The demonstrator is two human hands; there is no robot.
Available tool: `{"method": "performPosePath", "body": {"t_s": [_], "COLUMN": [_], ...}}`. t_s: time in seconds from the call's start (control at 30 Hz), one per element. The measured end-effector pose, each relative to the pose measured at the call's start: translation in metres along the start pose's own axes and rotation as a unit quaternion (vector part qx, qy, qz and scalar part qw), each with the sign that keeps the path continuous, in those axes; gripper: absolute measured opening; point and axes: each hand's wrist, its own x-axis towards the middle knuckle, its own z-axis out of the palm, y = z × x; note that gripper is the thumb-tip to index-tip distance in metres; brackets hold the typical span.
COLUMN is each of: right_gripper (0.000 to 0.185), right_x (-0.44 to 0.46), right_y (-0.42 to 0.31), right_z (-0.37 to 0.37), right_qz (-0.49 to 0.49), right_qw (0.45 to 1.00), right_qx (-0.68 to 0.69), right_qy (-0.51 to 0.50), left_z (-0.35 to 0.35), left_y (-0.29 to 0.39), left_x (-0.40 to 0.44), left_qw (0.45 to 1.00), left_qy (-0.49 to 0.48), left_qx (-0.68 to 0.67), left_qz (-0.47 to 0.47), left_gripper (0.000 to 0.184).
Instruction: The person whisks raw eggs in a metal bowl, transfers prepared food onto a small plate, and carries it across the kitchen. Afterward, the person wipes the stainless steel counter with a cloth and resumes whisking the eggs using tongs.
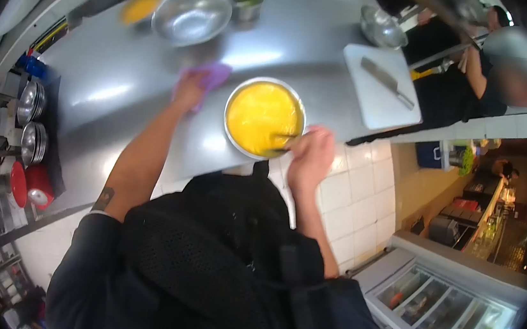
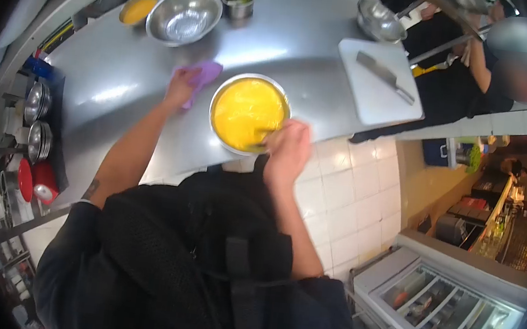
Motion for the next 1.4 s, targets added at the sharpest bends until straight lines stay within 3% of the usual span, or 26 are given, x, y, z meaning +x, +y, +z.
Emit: {"method": "performPosePath", "body": {"t_s": [0.03, 0.1, 0.13, 0.17, 0.23, 0.33, 0.43, 0.47, 0.5, 0.57, 0.63, 0.7, 0.77, 0.83, 0.9, 0.93, 0.97, 1.03, 1.07, 1.13, 1.17, 1.27, 1.3, 1.4], "right_gripper": [0.025, 0.026, 0.025, 0.027, 0.026, 0.022, 0.021, 0.023, 0.023, 0.021, 0.021, 0.023, 0.024, 0.025, 0.026, 0.027, 0.027, 0.026, 0.026, 0.027, 0.028, 0.028, 0.028, 0.028], "right_x": [0.002, 0.024, 0.017, 0.006, -0.006, 0.013, -0.005, -0.01, 0.0, 0.018, 0.014, -0.006, 0.006, 0.026, 0.021, 0.006, -0.002, 0.011, 0.006, 0.027, 0.017, 0.003, 0.003, 0.028], "right_y": [-0.005, -0.028, -0.005, 0.018, -0.011, -0.035, 0.0, -0.004, -0.021, -0.046, -0.014, 0.008, -0.029, -0.038, 0.011, 0.02, 0.018, -0.015, -0.014, -0.015, 0.004, -0.006, -0.009, -0.015], "right_z": [-0.005, -0.004, -0.006, -0.002, 0.01, 0.002, 0.012, 0.009, 0.013, 0.007, 0.002, 0.005, 0.009, 0.002, -0.006, -0.001, 0.002, 0.002, -0.003, -0.003, 0.005, 0.01, 0.008, 0.009], "right_qz": [0.019, -0.059, -0.025, 0.052, 0.069, -0.008, 0.057, 0.086, 0.091, -0.02, -0.062, 0.06, 0.056, -0.037, -0.006, 0.091, 0.105, 0.039, 0.057, -0.057, 0.017, 0.101, 0.112, -0.015], "right_qw": [1.0, 0.987, 0.999, 0.998, 0.992, 0.987, 0.998, 0.989, 0.989, 0.98, 0.982, 0.991, 0.979, 0.968, 0.99, 0.985, 0.978, 0.977, 0.978, 0.98, 0.997, 0.973, 0.972, 0.974], "right_qx": [-0.005, 0.148, 0.032, 0.035, 0.102, 0.153, 0.03, 0.091, 0.091, 0.195, 0.167, 0.108, 0.195, 0.244, 0.134, 0.142, 0.174, 0.207, 0.202, 0.192, 0.053, 0.188, 0.188, 0.224], "right_qy": [0.006, 0.018, 0.035, 0.015, -0.027, 0.041, -0.01, -0.075, -0.076, 0.026, 0.058, -0.05, -0.028, 0.036, 0.043, -0.015, -0.058, -0.013, -0.001, 0.011, 0.046, -0.089, -0.086, 0.027], "left_z": [0.004, 0.011, 0.009, 0.013, 0.03, 0.009, 0.017, 0.015, 0.011, 0.021, 0.014, 0.015, 0.015, 0.011, 0.013, 0.012, 0.01, 0.016, 0.018, 0.004, 0.003, 0.005, 0.001, 0.007], "left_y": [-0.005, -0.007, -0.006, -0.009, -0.029, -0.005, -0.013, -0.014, -0.012, -0.016, -0.011, -0.011, -0.014, -0.004, -0.003, -0.005, -0.005, -0.011, -0.013, 0.002, 0.004, -0.002, 0.001, 0.002], "left_x": [-0.014, -0.019, -0.01, -0.002, -0.001, -0.014, -0.007, 0.003, 0.005, -0.021, -0.011, -0.008, -0.016, -0.016, -0.016, -0.012, -0.006, -0.013, -0.031, -0.017, -0.012, -0.001, -0.003, -0.022], "left_qw": [0.999, 1.0, 1.0, 1.0, 0.999, 1.0, 1.0, 1.0, 0.999, 0.999, 0.999, 1.0, 1.0, 0.999, 0.999, 0.999, 0.999, 0.999, 1.0, 1.0, 0.999, 1.0, 0.999, 1.0], "left_qy": [-0.011, -0.012, 0.001, 0.01, 0.028, 0.012, 0.01, 0.016, 0.028, 0.015, 0.006, 0.015, 0.001, 0.02, 0.016, 0.007, 0.012, 0.044, 0.023, 0.012, 0.02, 0.021, 0.034, 0.021], "left_qx": [0.022, 0.006, -0.011, -0.012, 0.001, -0.022, 0.011, 0.01, 0.012, 0.014, -0.022, -0.002, 0.023, -0.03, -0.03, -0.027, -0.024, -0.015, -0.01, -0.028, -0.028, 0.005, -0.013, -0.018], "left_qz": [0.025, 0.007, -0.007, -0.003, 0.016, 0.014, 0.004, 0.003, 0.025, 0.043, -0.028, -0.017, -0.018, -0.014, -0.023, -0.032, -0.03, -0.004, -0.01, -0.004, 0.005, 0.001, 0.017, 0.012], "left_gripper": [0.05, 0.05, 0.05, 0.05, 0.049, 0.049, 0.05, 0.05, 0.05, 0.051, 0.05, 0.05, 0.05, 0.049, 0.05, 0.05, 0.05, 0.049, 0.049, 0.048, 0.048, 0.047, 0.047, 0.045]}}
